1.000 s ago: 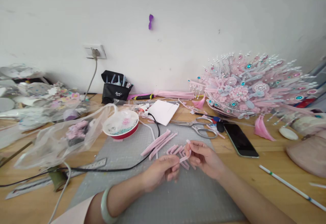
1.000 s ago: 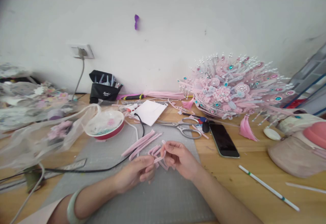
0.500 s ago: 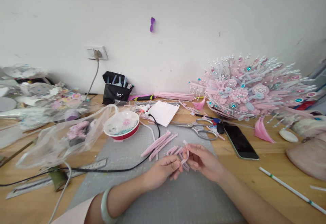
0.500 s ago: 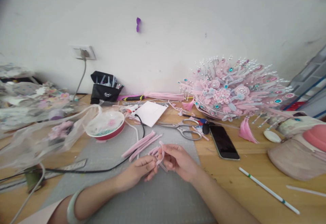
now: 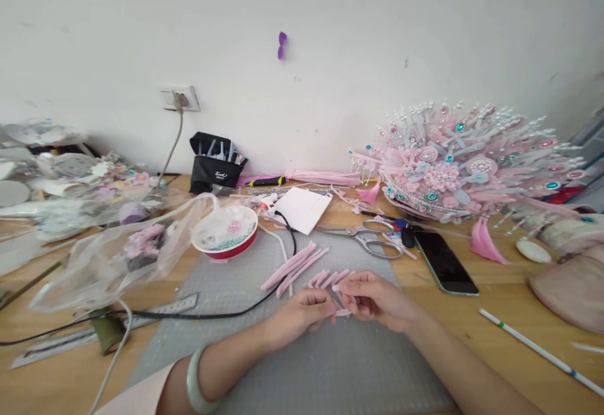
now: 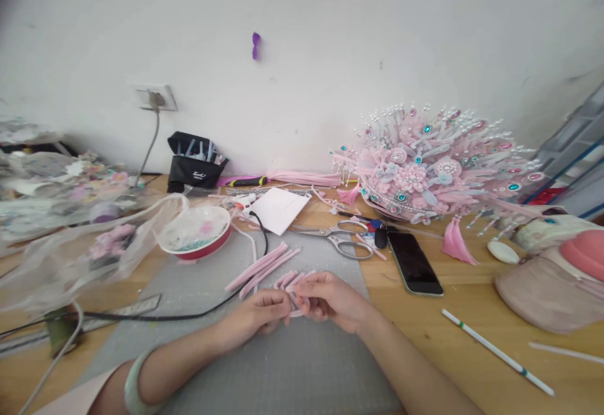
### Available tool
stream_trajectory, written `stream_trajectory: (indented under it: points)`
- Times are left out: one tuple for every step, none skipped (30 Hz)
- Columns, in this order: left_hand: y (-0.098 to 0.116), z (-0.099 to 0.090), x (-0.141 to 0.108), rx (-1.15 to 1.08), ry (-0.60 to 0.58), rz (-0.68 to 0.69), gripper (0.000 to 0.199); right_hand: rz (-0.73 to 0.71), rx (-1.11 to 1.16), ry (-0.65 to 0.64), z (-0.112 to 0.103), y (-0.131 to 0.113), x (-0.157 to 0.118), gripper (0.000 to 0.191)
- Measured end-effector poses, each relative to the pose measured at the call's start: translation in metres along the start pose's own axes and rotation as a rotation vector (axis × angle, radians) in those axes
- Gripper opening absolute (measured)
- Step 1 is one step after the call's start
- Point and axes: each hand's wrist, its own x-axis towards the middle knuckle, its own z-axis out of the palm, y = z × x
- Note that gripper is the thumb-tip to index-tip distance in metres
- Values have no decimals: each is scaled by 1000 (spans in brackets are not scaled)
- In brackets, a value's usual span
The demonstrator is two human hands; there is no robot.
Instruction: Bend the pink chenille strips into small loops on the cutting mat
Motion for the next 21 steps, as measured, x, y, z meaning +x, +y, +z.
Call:
stream_trajectory:
  points:
    - [0, 0, 0, -3, 1, -3, 34, 15, -15, 0, 0, 0, 0, 26]
    - [0, 1, -1, -9, 2, -4, 34, 28, -30, -1, -1, 0, 0, 26]
    - [0, 1, -1, -18, 7, -3, 35, 37, -45, -2, -1, 0, 1, 26]
    - [0, 2, -1, -27, 13, 0, 35, 45, -63, -2, -1, 0, 1, 26]
    - [0, 2, -1, -37, 21, 3, 36, 52, -83, 0, 0, 0, 1, 25]
    - [0, 3, -1, -47, 28, 7, 36, 58, -105, 5, 0, 0, 1, 24]
    - [1, 3, -1, -55, 34, 11, 36, 66, -130, 11, 1, -1, 1, 24]
    - [1, 3, -1, -61, 36, 15, 35, 77, -156, 17, 2, -1, 1, 23]
    - [1, 3, -1, -64, 34, 17, 35, 90, -182, 21, 2, -1, 1, 22]
    - [1, 3, -1, -64, 29, 20, 35, 104, -206, 22, 3, -1, 1, 21]
    - [1, 2, -1, -60, 24, 23, 35, 117, -228, 19, 4, -1, 1, 21]
    - [1, 2, 0, -54, 18, 28, 35, 130, -247, 13, 4, -1, 1, 19]
    - [0, 2, 0, -46, 13, 33, 35, 140, -263, 6, 4, -1, 1, 18]
    - [0, 2, 0, -37, 8, 38, 35, 147, -276, -1, 4, -1, 1, 16]
    - [-1, 1, 1, -29, 3, 42, 35, 151, -286, -6, 4, 0, 1, 15]
    - [-2, 1, 1, -20, -3, 45, 35, 154, -293, -11, 4, 0, 1, 15]
    - [-2, 1, 0, -12, -9, 47, 35, 156, -297, -14, 3, 0, 0, 15]
    - [-2, 0, 0, -2, -13, 50, 35, 158, -298, -15, 3, -1, 0, 16]
    - [-2, 0, -1, 9, -17, 54, 35, 161, -295, -15, 3, -1, 0, 16]
    - [-1, 1, -1, 21, -19, 60, 34, 163, -290, -15, 3, -1, 0, 17]
    - [-1, 1, -2, 34, -19, 67, 34, 165, -284, -14, 3, -2, 0, 18]
